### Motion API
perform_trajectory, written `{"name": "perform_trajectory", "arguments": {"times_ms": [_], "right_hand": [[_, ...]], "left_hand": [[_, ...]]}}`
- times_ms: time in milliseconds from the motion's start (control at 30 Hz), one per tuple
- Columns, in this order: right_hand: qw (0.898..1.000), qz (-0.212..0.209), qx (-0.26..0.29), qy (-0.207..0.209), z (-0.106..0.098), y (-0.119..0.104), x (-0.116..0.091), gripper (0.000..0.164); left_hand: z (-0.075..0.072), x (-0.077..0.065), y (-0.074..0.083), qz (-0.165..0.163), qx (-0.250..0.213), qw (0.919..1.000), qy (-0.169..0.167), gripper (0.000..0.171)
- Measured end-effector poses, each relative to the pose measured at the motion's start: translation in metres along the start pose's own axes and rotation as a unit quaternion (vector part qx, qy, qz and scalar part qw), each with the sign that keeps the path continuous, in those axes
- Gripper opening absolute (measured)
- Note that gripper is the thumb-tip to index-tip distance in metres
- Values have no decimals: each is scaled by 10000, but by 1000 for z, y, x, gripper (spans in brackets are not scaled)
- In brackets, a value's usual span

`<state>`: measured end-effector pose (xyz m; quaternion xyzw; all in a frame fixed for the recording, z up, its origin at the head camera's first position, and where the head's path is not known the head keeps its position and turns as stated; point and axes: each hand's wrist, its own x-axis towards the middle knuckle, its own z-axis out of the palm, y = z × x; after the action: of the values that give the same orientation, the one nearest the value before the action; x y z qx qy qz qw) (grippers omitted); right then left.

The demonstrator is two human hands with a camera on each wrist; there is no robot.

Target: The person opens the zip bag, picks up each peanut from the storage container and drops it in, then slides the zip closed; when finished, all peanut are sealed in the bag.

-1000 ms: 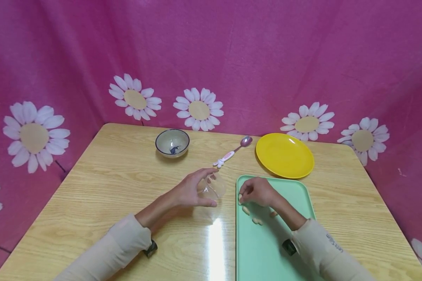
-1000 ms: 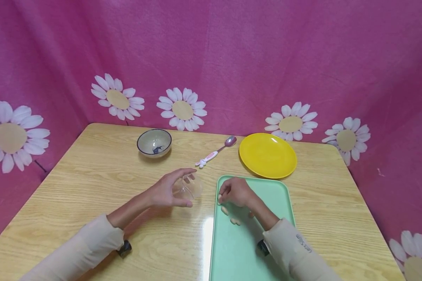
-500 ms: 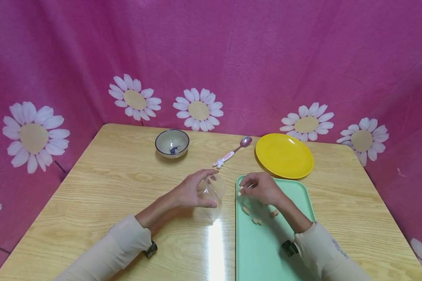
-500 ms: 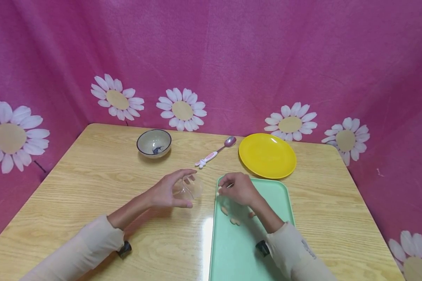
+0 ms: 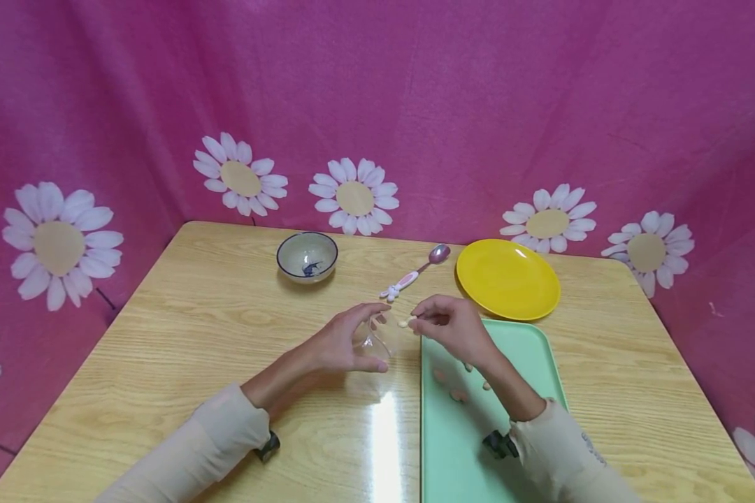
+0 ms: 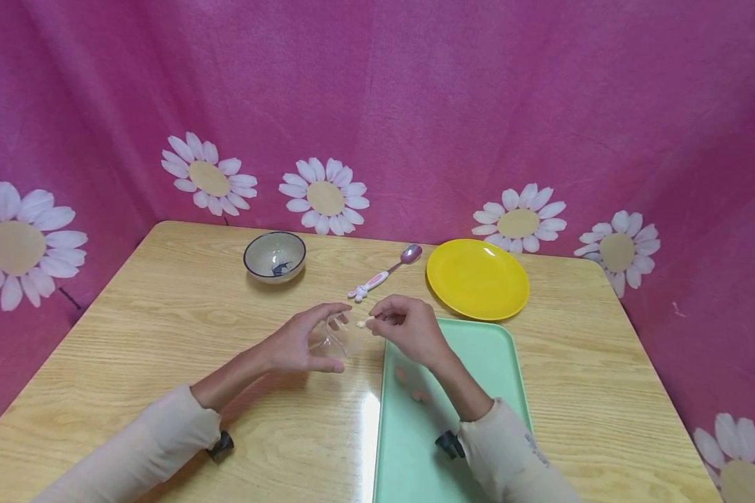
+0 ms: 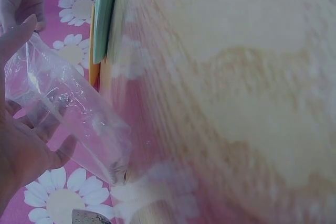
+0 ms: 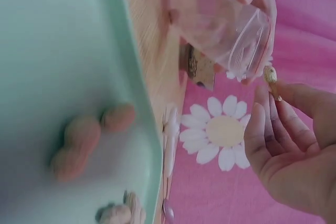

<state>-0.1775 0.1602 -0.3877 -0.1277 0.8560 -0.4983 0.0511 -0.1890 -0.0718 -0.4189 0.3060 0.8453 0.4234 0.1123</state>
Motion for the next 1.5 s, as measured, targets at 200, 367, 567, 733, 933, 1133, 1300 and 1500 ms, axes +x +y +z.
{"name": "perform_trajectory", "arguments": {"times_ms": [200,367,567,733,933,1133,1300,1500], "right_hand": [[9989,-219,49,-401,11,-6,0,16],[9981,-309,34,-530,9,-8,-3,15],[9986,-178,-190,-465,-4,2,-4,15],[9981,-61,-396,-473,-16,11,-5,19],[9977,149,-570,-334,-36,22,-1,22],[9890,375,-1390,-327,-57,45,7,22],[9838,600,-1651,-353,-67,61,10,19],[9766,1271,-1683,-425,-69,70,10,18]], "left_hand": [[0,0,-1,39,-43,10000,-51,86],[0,0,-2,53,-44,10000,-28,85],[0,0,-2,-7,-78,10000,-21,85],[1,0,-2,-2,-43,10000,6,83],[0,1,-2,32,-21,10000,-32,82],[-1,1,-3,99,-46,9999,-26,83],[-1,0,-4,153,-15,9999,-5,84],[-2,0,-3,185,9,9998,-3,83]]}}
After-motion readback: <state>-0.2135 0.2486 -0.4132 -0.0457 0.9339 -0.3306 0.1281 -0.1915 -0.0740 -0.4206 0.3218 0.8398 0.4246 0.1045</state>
